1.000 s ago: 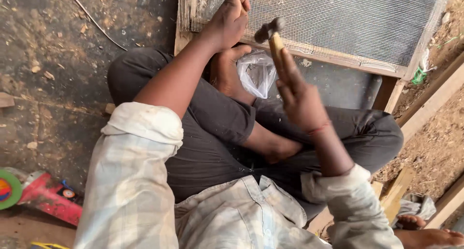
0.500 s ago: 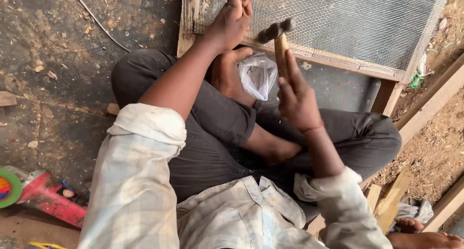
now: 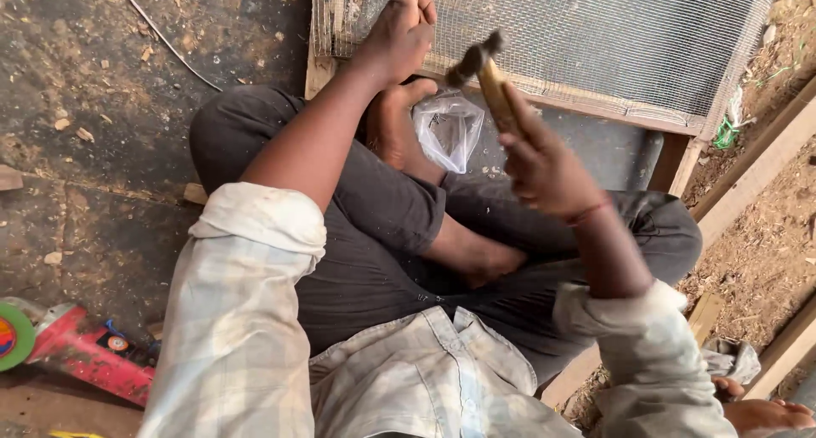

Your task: Fixing a wire mesh screen onto a wooden frame using a hammer and nails.

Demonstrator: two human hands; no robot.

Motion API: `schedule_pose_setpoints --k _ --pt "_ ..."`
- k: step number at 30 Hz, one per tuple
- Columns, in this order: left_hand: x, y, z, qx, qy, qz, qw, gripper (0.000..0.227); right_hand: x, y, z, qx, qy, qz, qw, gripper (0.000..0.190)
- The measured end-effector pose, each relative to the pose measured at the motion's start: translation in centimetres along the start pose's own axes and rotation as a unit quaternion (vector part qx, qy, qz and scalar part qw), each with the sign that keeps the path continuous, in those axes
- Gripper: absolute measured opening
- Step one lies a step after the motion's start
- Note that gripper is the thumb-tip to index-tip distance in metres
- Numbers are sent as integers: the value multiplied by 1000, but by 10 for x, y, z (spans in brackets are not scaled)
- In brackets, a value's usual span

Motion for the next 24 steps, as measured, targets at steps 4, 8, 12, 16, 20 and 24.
schedule_pose_setpoints --k 4,8,12,16,20,24 --pt "-1 -3 2 -16 19 -18 1000 47 13 7 -28 11 -70 105 992 65" --pt "-1 -5 2 -17 21 26 999 51 10 7 -51 -77 130 115 982 58" --pt "3 -6 5 -30 -38 -6 999 55 -61 -2 -19 -132 242 -177 945 63" --pt "-3 -5 9 -34 -32 2 999 62 -33 -12 -11 -39 145 -164 975 61" --pt "15 -15 8 -38 -70 91 993 46 -31 -11 -27 -146 240 -194 940 59" --pt "-69 -21 -4 42 39 252 966 37 -61 -8 -11 -110 189 -222 950 59"
Point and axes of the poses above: each hand's wrist, its own z-axis towards the middle knuckle, its own y-axis out of the back of the hand, x = y × z, the point moved 3 cm from there along z, towards the middle knuckle, and after that the axes turned 5 degrees about -x, right-handed, at the moved point
